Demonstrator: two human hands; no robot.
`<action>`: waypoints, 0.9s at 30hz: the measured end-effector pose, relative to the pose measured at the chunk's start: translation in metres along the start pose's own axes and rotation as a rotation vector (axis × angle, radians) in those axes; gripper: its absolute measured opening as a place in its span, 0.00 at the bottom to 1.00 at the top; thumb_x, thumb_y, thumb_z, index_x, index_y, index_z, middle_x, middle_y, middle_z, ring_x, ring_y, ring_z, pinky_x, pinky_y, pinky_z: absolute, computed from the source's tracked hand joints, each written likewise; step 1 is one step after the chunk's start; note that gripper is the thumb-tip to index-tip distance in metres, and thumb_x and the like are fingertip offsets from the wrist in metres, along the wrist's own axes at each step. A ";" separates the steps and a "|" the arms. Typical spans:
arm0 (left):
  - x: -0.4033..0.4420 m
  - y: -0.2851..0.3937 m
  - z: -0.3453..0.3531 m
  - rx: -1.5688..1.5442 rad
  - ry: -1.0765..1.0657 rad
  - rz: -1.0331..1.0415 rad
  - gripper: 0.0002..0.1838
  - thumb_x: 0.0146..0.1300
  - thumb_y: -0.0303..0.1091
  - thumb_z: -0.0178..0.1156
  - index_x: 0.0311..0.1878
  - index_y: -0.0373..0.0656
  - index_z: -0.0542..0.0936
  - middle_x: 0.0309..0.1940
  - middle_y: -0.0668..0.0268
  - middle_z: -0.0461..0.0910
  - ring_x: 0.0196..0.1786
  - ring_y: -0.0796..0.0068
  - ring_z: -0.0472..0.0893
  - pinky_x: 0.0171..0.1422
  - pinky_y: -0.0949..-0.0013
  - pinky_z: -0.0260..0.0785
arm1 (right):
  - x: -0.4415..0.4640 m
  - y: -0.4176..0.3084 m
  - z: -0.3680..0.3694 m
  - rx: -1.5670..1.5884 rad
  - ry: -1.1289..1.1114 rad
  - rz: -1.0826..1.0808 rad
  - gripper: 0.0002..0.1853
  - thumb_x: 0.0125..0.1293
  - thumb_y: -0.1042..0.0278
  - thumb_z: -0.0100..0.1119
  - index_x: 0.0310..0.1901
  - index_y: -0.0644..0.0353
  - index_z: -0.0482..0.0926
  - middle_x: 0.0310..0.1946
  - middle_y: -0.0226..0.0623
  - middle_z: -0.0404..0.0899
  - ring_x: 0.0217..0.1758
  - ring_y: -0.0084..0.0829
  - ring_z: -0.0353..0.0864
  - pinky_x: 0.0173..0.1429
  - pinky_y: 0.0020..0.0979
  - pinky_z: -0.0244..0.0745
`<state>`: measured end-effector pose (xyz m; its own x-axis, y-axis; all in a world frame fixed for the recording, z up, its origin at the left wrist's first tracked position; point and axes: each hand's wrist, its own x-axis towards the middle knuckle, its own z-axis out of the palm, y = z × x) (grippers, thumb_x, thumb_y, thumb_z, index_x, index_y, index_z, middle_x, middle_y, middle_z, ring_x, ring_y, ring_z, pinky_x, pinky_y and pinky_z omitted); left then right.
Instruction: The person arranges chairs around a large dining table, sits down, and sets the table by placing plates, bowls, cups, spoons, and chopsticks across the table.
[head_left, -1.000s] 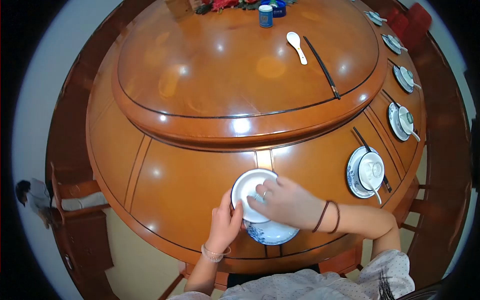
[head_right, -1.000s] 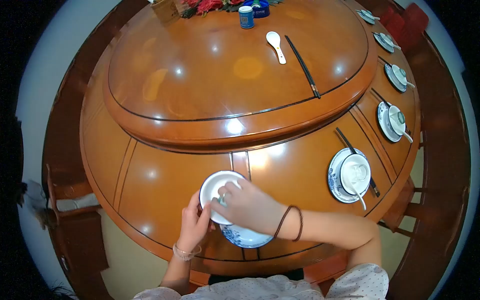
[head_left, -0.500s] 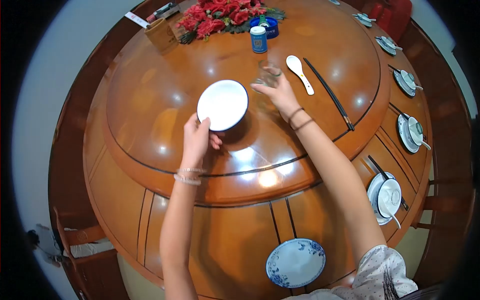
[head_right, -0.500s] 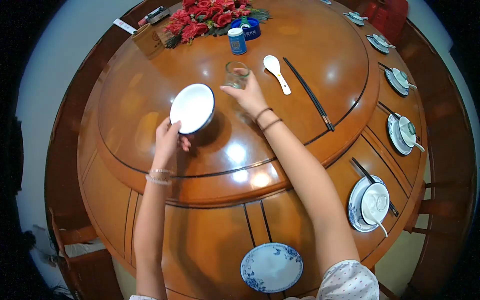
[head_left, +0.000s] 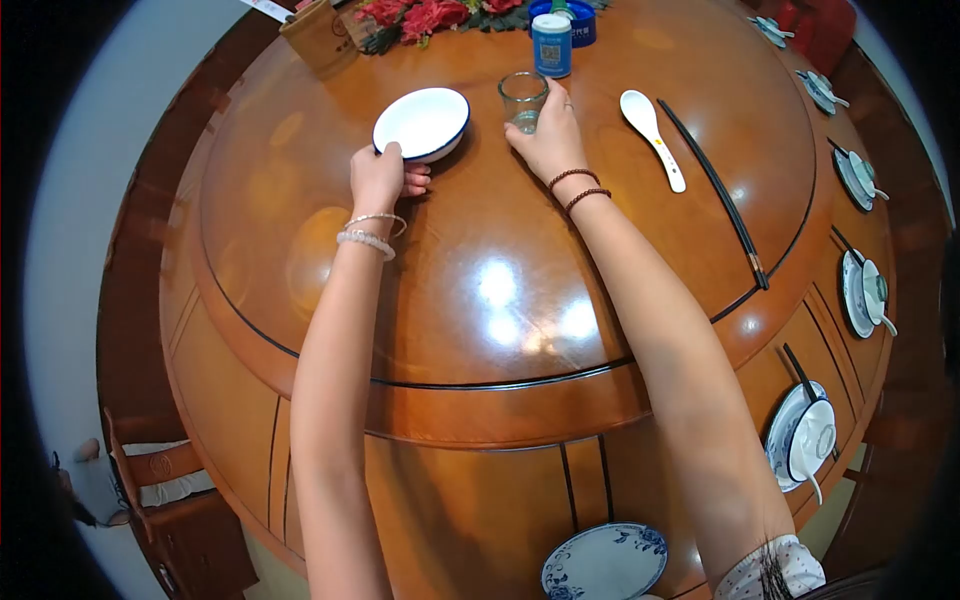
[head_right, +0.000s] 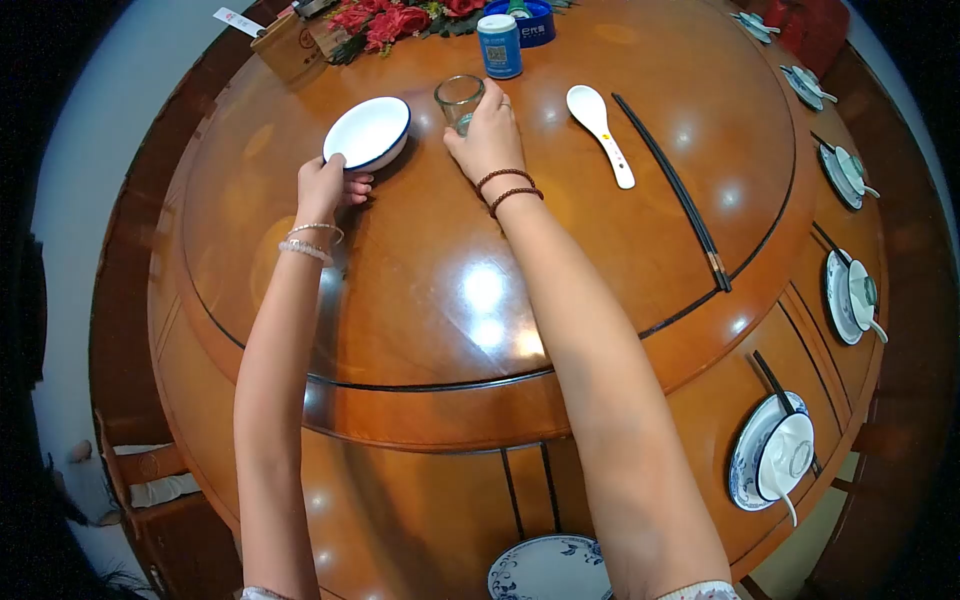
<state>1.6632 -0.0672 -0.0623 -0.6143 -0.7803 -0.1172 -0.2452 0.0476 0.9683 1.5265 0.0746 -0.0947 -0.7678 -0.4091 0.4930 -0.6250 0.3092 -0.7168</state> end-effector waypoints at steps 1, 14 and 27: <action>0.004 0.002 0.000 0.004 0.005 -0.007 0.15 0.58 0.31 0.42 0.36 0.25 0.70 0.23 0.52 0.78 0.18 0.71 0.76 0.21 0.71 0.72 | 0.000 -0.001 -0.001 -0.013 0.004 0.028 0.40 0.45 0.68 0.65 0.57 0.71 0.54 0.51 0.60 0.64 0.55 0.51 0.66 0.58 0.38 0.64; 0.024 -0.012 -0.030 0.046 0.123 -0.073 0.16 0.58 0.35 0.45 0.41 0.28 0.69 0.24 0.54 0.77 0.18 0.68 0.77 0.22 0.69 0.73 | 0.000 -0.001 -0.002 -0.009 -0.025 0.022 0.42 0.46 0.69 0.63 0.59 0.73 0.49 0.52 0.61 0.63 0.56 0.51 0.65 0.60 0.38 0.63; 0.020 -0.014 -0.032 -0.047 0.029 -0.065 0.23 0.63 0.46 0.49 0.45 0.30 0.70 0.30 0.53 0.79 0.21 0.72 0.78 0.22 0.76 0.71 | 0.001 -0.002 -0.002 -0.053 -0.043 0.050 0.43 0.46 0.69 0.63 0.60 0.73 0.48 0.52 0.62 0.64 0.57 0.51 0.65 0.60 0.38 0.63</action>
<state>1.6783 -0.1034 -0.0716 -0.5763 -0.7984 -0.1745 -0.2480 -0.0326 0.9682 1.5266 0.0756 -0.0921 -0.7922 -0.4283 0.4347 -0.5934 0.3747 -0.7124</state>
